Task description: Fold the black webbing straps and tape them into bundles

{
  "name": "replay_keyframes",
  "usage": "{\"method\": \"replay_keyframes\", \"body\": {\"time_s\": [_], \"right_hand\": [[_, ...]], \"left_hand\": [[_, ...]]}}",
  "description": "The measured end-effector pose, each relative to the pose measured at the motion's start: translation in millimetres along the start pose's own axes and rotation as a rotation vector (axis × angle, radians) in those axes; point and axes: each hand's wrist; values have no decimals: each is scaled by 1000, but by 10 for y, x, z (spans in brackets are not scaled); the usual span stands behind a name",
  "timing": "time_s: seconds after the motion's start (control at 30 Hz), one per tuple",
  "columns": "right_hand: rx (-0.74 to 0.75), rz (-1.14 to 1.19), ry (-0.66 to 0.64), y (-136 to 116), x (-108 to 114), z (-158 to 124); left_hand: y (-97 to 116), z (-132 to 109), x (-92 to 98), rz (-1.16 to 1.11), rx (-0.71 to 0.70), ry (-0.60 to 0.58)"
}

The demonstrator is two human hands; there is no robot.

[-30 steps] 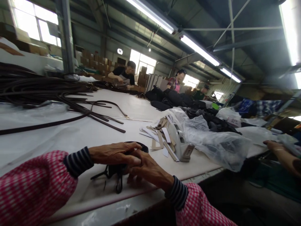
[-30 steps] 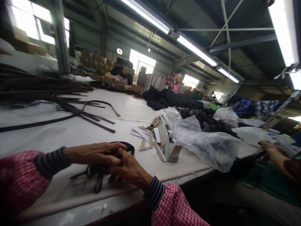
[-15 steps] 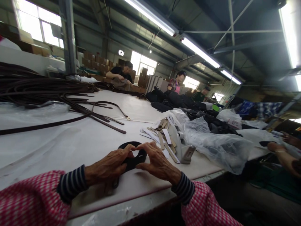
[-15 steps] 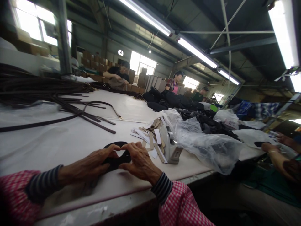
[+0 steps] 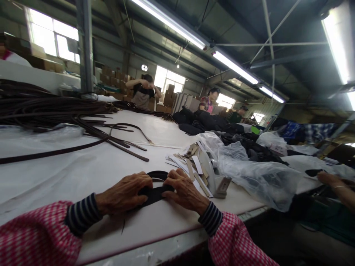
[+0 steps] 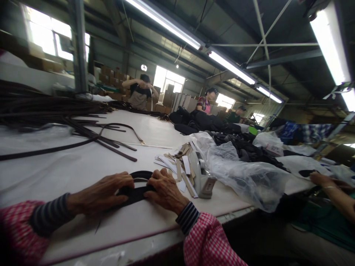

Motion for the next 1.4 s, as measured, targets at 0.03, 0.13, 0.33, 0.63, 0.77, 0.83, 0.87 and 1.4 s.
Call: {"method": "replay_keyframes", "body": {"time_s": [0.03, 0.13, 0.33, 0.63, 0.77, 0.83, 0.87, 1.4], "right_hand": [[6, 9, -12, 0, 7, 5], [-22, -11, -5, -36, 14, -28], [-113, -7, 50, -124, -45, -236], [-229, 109, 169, -207, -105, -546], [-251, 196, 205, -216, -158, -636], [-239, 205, 217, -228, -177, -647], [-231, 201, 227, -238, -183, -644], [-240, 52, 328, -277, -209, -642]], "left_hand": [[4, 0, -5, 12, 0, 3], [42, -16, -53, 72, -17, 24], [108, -47, -277, 117, -106, 137], [186, 2, -278, -3, -180, 59], [263, -24, -327, -127, -146, 95], [276, -15, -323, -172, -79, 126], [274, -3, -316, -178, -47, 136], [386, 72, -361, 269, -41, 121]]}}
Point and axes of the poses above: each hand's wrist, its own z-axis towards the middle knuckle, its own x-axis out of the back of the hand, y = z × x, and after that the axes turned 1 degree about -x, right-handed
